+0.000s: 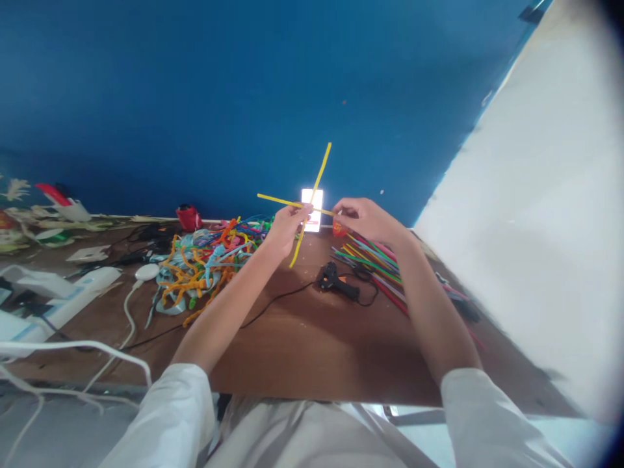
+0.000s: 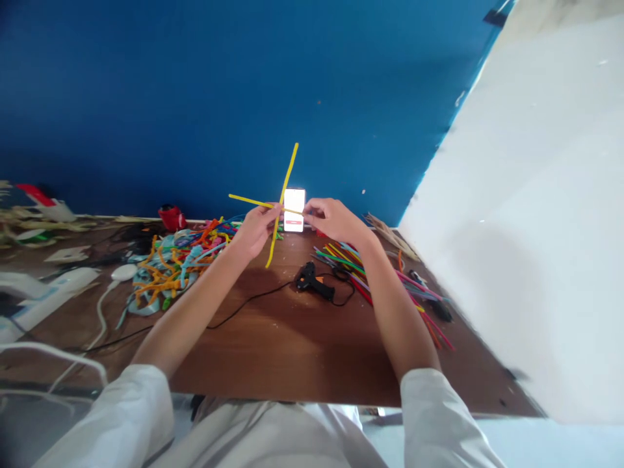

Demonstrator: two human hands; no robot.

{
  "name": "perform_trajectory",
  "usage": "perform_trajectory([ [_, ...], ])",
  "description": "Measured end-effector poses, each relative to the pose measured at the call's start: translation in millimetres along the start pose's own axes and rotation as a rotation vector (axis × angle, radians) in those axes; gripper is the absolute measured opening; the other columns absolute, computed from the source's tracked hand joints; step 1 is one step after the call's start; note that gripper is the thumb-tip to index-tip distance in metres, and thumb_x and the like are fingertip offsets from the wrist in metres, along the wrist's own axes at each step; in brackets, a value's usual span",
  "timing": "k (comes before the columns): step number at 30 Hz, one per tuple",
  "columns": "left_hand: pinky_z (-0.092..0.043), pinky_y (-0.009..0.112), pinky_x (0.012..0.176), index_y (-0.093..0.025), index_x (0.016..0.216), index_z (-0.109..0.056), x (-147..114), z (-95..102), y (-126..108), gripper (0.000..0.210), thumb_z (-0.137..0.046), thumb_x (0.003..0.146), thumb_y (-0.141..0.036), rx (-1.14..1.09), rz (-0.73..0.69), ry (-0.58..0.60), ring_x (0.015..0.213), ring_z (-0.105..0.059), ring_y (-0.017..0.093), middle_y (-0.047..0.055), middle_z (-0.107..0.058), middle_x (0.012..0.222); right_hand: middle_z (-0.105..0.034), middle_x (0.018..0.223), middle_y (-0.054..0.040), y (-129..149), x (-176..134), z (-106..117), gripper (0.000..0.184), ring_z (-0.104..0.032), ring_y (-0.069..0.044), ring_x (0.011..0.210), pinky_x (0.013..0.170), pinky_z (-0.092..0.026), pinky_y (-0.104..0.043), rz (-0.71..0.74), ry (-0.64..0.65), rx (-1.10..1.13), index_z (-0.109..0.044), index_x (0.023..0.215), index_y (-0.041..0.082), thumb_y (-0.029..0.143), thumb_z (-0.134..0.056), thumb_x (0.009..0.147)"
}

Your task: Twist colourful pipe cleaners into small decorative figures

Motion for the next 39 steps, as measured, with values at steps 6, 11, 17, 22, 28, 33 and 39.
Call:
perform_trajectory([
  [6,-0.037,0.022,0.058,-0.017,0.081,-0.064,3.6,18.4,4.0,0.023,-0.074,0.08,-0.037,-0.046,-0.002,-0.143,0.06,-0.045,0.007,-0.002,-0.057,0.071,-0.07,0.081,-0.0037,-24.2,1.7,21.1,0.025,-0.058,-0.017,0.069,0.064,-0.038,-0.03,-0.041,-0.068,-0.114,-0.069,0.093,0.02,0.043,-0.057,0.089],
  [11,-0.037,0.023,0.059,-0.018,0.079,-0.062,4.4,26.7,1.1,0.036,-0.075,0.077,-0.051,-0.05,-0.035,-0.206,0.061,-0.044,0.007,-0.002,-0.054,0.071,-0.071,0.079,-0.0051,-40.0,-4.6,37.4,0.027,-0.059,-0.019,0.066,0.063,-0.04,-0.032,-0.132,-0.086,-0.127,-0.07,0.094,0.02,0.045,-0.06,0.087],
  [17,-0.037,0.024,0.061,-0.019,0.082,-0.063,5.3,37.5,6.8,0.037,-0.072,0.08,-0.054,-0.026,-0.034,-0.299,0.062,-0.043,0.008,-0.002,-0.054,0.072,-0.072,0.093,-0.008,-57.0,-8.2,57.3,0.029,-0.063,-0.022,0.078,0.073,-0.046,-0.036,-0.144,-0.251,-0.182,-0.069,0.106,0.021,0.036,-0.066,0.082],
  [22,-0.042,0.023,0.067,-0.019,0.086,-0.062,5.7,38.8,8.7,0.032,-0.074,0.078,-0.048,-0.076,-0.056,-0.321,0.072,-0.053,0.008,0.001,-0.062,0.086,-0.073,0.095,-0.0078,-75.2,-10.5,66.5,0.039,-0.064,-0.022,0.079,0.074,-0.047,-0.036,-0.233,-0.347,-0.196,-0.063,0.118,0.022,0.028,-0.066,0.079],
  [28,-0.044,0.022,0.071,-0.02,0.091,-0.062,10.6,42.7,12.4,0.029,-0.073,0.08,-0.044,-0.062,-0.092,-0.335,0.079,-0.059,0.009,0.002,-0.066,0.092,-0.073,0.081,-0.0083,-88.4,-5.2,56.5,0.017,-0.064,-0.023,0.075,0.072,-0.046,-0.036,-0.327,-0.32,-0.199,-0.069,0.084,0.02,0.036,-0.064,0.08],
  [33,-0.042,0.021,0.067,-0.019,0.088,-0.064,17.4,46.8,20.4,0.031,-0.077,0.076,-0.044,-0.134,-0.097,-0.313,0.073,-0.055,0.008,0.0,-0.064,0.084,-0.072,0.08,-0.0083,-67.0,14.3,-0.1,0.015,-0.062,-0.019,0.072,0.07,-0.045,-0.033,-0.262,-0.297,-0.047,-0.067,0.081,0.017,0.029,-0.059,0.083],
  [39,-0.04,0.02,0.059,-0.017,0.082,-0.064,14.5,35.4,26.7,0.037,-0.086,0.066,-0.043,-0.254,-0.059,-0.267,0.066,-0.054,0.007,-0.001,-0.063,0.081,-0.067,0.069,0.0005,-30.8,31.1,-94.3,0.025,-0.058,-0.012,0.05,0.053,-0.044,-0.025,-0.164,-0.105,0.304,-0.061,0.108,0.017,0.034,-0.058,0.09],
])
Point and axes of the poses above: each hand's wrist, its own x-axis towards the middle knuckle, its own z-axis out of the back of the hand, y = z × x, the point moved 9 cm from there along x, towards the middle knuckle
